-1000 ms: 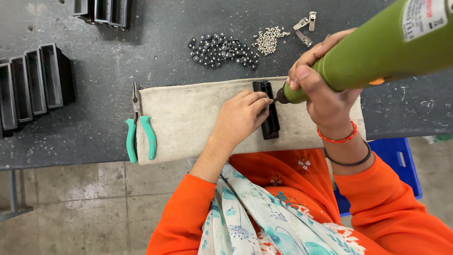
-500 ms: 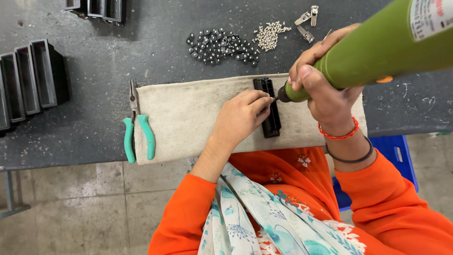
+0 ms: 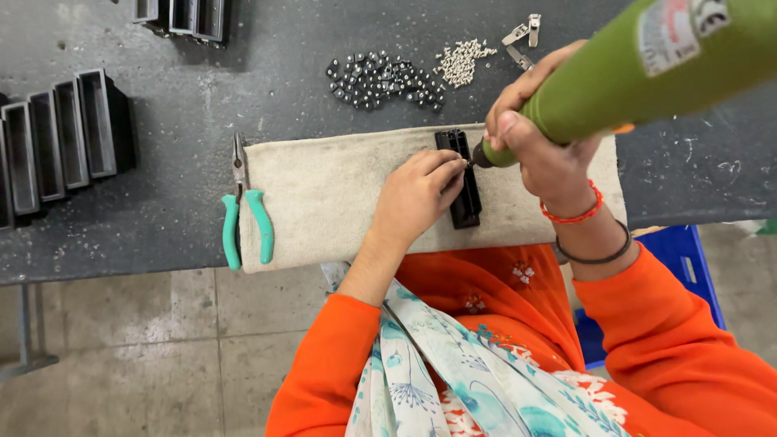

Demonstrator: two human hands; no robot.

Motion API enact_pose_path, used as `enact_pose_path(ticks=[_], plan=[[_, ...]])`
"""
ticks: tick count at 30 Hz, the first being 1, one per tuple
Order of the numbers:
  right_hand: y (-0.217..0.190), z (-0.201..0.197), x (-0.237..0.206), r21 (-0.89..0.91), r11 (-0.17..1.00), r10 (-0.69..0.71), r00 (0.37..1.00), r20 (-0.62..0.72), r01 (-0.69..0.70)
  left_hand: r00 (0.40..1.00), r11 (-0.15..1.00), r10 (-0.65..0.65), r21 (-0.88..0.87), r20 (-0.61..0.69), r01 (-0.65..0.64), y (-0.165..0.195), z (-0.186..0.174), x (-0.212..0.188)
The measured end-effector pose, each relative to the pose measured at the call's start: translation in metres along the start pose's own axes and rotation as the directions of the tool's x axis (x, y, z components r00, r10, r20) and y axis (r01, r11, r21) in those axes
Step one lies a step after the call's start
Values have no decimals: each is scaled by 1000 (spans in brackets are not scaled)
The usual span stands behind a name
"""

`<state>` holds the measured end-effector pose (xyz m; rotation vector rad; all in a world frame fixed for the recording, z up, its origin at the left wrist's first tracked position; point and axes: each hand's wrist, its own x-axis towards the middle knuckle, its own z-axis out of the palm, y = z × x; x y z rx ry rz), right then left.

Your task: The person sits at a workbench and uses a green electric screwdriver to drive screws into black plastic housings, attaching small metal fittings. They pick screws from piles on the table, hold each housing steady with one hand while driving screws, and set finished housings aside with other completed units.

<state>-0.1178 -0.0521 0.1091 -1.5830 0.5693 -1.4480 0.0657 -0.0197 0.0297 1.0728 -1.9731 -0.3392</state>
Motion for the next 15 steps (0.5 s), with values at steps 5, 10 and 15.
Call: enact_pose_path(ticks=[5,10,15], plan=[[-8,0,18,-28,1000,2,1000,8,-1,998,998,-60,-32,-33,59,3,1,-4],[-26,-3,23,101,993,74,991,-108,-63,958,948,-276,-185,-73,259,14,4,-22],[-22,1,18,118,993,31,996,-89,-20,957,950,-289,-124,-15,285,16,8,-29]])
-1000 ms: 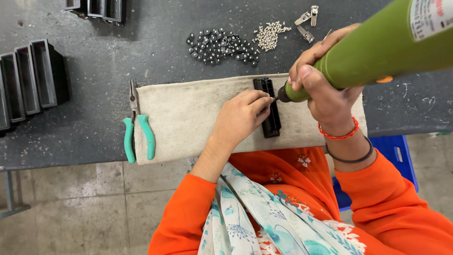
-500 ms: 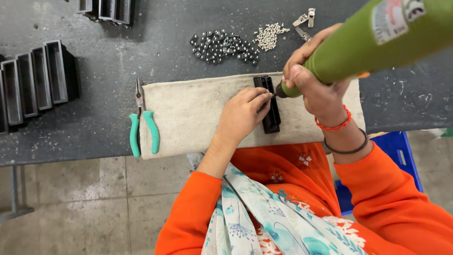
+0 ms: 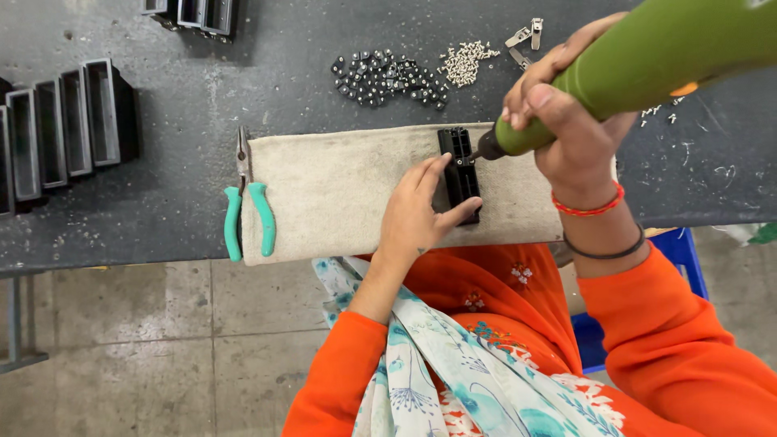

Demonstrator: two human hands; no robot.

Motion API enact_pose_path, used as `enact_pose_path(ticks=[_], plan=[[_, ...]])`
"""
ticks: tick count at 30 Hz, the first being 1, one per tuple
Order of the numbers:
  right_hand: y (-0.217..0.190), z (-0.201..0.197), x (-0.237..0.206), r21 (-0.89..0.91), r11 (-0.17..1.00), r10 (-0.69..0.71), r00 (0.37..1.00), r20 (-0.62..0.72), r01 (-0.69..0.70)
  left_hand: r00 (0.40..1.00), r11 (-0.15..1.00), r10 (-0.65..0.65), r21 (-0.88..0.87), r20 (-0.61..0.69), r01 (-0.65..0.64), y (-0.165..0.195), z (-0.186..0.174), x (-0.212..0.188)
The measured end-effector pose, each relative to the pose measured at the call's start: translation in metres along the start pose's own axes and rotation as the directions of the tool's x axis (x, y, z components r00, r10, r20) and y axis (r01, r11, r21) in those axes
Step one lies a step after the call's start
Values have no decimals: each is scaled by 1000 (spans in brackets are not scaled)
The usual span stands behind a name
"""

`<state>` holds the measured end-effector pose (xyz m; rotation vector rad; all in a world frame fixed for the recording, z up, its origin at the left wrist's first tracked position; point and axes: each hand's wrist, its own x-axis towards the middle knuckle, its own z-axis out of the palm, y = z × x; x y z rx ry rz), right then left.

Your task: The person sits at a workbench and uses a green electric screwdriver to drive screws into black plastic housings, attaching small metal fittings. They pick screws from piles on the table, hold each housing steady with one hand while driving screws, and set finished housings aside with other completed units.

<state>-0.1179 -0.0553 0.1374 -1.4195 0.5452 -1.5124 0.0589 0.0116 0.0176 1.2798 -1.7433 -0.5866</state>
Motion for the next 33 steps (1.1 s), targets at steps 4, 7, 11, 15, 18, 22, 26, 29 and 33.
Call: enact_pose_path(ticks=[4,7,11,15,18,22,26,29,33], plan=[[7,4,-2,-36,999,-19,1000,19,20,1000,1000,4,-2,6,-4,-1,-1,0],[9,7,-1,-46,999,-25,999,35,27,1000,1000,8,8,10,-8,0,-2,-1],[9,7,-1,-21,1000,-8,1000,22,8,1000,1000,-3,1,13,3,0,-2,-1],[5,0,-2,1,1000,4,1000,-1,-4,1000,1000,-13,8,14,12,0,-1,-1],[7,-2,-3,1,1000,4,1000,9,-4,999,1000,-21,16,28,21,0,-1,-1],[11,-1,-3,3,1000,9,1000,27,-9,999,1000,-26,16,23,25,2,-1,-1],[13,-1,-3,-5,1000,5,1000,18,-5,999,1000,-26,10,19,26,1,-2,-1],[13,-2,-2,-16,1000,9,1000,17,-9,1000,1000,-22,7,21,22,1,-1,-1],[15,-2,-1,-5,1000,26,1000,11,-26,999,999,-33,4,16,33,1,-1,-1]])
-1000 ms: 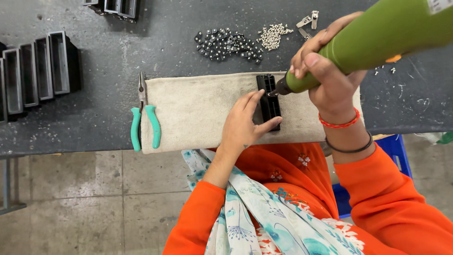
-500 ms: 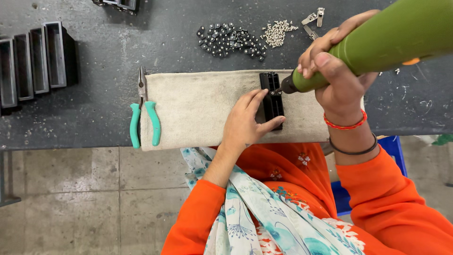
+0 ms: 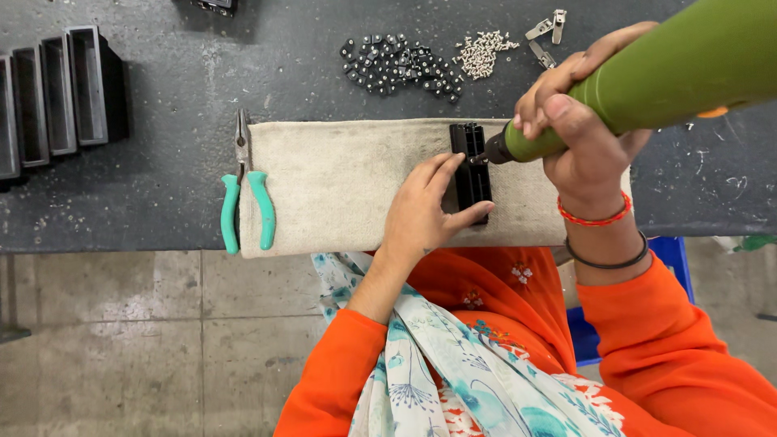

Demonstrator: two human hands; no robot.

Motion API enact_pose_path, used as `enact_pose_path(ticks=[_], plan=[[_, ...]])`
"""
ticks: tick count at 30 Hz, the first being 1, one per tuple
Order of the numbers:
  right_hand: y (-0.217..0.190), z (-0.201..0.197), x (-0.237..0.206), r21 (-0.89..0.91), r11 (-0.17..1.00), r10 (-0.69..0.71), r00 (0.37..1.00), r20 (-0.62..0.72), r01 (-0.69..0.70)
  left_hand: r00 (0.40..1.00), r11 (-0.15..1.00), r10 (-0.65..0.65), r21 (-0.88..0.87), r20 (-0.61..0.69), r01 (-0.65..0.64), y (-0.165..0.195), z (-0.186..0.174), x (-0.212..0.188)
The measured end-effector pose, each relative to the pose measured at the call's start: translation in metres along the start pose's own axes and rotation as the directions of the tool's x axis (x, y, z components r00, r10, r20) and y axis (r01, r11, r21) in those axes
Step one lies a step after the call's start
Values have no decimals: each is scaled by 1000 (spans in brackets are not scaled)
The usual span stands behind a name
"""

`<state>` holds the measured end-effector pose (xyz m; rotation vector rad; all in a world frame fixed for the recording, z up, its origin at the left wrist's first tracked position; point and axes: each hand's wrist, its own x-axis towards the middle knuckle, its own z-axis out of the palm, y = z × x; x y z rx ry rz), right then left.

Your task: The person sits at a workbench and uses a green electric screwdriver to drive screws into black plastic housings, attaching small metal fittings. They pick screws from piles on the table, hold each housing steady with one hand while driving screws, and set finished housings aside with other completed units.

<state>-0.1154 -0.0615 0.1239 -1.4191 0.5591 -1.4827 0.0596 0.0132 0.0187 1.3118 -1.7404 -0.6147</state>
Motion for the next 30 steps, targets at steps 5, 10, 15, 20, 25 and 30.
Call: enact_pose_path(ticks=[5,10,15,20,25,30], plan=[[1,2,-3,7,1000,21,1000,-20,-21,1000,1000,26,4,-11,-26,-1,0,0],[2,4,-1,18,998,54,999,4,-54,1000,1000,-16,-5,4,16,-2,2,0],[5,7,5,-66,998,17,996,82,-12,1000,1000,4,0,-17,-4,-2,3,-1],[7,7,12,-4,999,42,994,98,-42,1000,1000,-19,-2,-9,19,2,1,-2],[-7,3,15,26,996,88,993,76,-90,991,989,-42,134,-129,59,21,13,-5],[-27,-8,16,57,998,29,998,-47,-26,989,963,-55,253,-139,90,29,27,-3]])
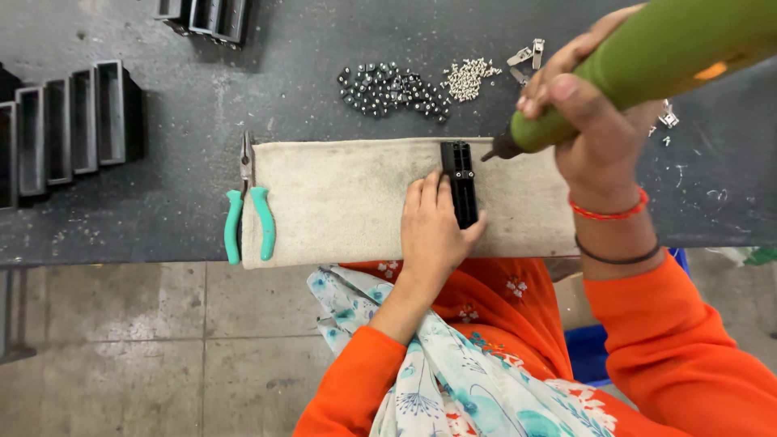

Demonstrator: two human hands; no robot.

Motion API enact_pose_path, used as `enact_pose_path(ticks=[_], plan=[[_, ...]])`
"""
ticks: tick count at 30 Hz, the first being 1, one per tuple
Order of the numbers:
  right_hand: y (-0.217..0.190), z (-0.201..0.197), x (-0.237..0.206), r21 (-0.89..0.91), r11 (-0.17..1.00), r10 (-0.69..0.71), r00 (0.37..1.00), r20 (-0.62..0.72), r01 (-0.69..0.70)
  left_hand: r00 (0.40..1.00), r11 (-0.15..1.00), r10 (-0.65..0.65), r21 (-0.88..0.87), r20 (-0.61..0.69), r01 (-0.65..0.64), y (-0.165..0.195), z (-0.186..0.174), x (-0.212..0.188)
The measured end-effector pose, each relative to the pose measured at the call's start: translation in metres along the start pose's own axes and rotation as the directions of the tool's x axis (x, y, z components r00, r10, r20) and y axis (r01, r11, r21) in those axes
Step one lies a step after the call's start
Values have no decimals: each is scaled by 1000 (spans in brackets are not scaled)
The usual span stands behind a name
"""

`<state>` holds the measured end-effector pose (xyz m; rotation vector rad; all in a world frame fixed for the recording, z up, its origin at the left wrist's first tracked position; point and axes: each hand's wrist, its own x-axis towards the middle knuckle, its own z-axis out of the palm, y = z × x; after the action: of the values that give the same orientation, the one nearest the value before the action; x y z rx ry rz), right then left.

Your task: The person sits at a workbench and uses a green electric screwdriver to drive screws into black plastic housings, attaching small metal fittings. They pick screws from piles on the table, hold each housing steady with one hand while driving screws, and set finished housings aside with other completed units.

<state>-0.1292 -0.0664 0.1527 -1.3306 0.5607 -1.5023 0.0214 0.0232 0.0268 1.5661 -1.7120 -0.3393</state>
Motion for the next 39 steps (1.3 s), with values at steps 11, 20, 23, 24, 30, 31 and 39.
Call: enact_pose_path(ticks=[11,20,23,24,30,31,39], plan=[[-55,-24,1,53,995,-78,997,-23,79,943,932,325,-193,71,-307,-24,-78,39],[-69,-2,-9,98,986,-133,991,9,132,970,826,185,-560,159,-66,-3,-31,50],[-65,1,-14,135,984,-119,993,8,117,974,818,159,-574,162,-38,-6,-27,50],[-62,2,-15,153,982,-121,992,26,115,975,817,142,-576,169,-19,-8,-28,49],[-46,2,-15,188,976,-119,992,44,109,977,791,157,-611,145,-36,-12,-32,48],[-45,2,-14,188,976,-122,991,47,111,978,792,152,-609,146,-32,-13,-32,48],[-43,8,-12,186,977,-119,990,74,103,977,786,128,-619,170,5,-13,-39,49]])
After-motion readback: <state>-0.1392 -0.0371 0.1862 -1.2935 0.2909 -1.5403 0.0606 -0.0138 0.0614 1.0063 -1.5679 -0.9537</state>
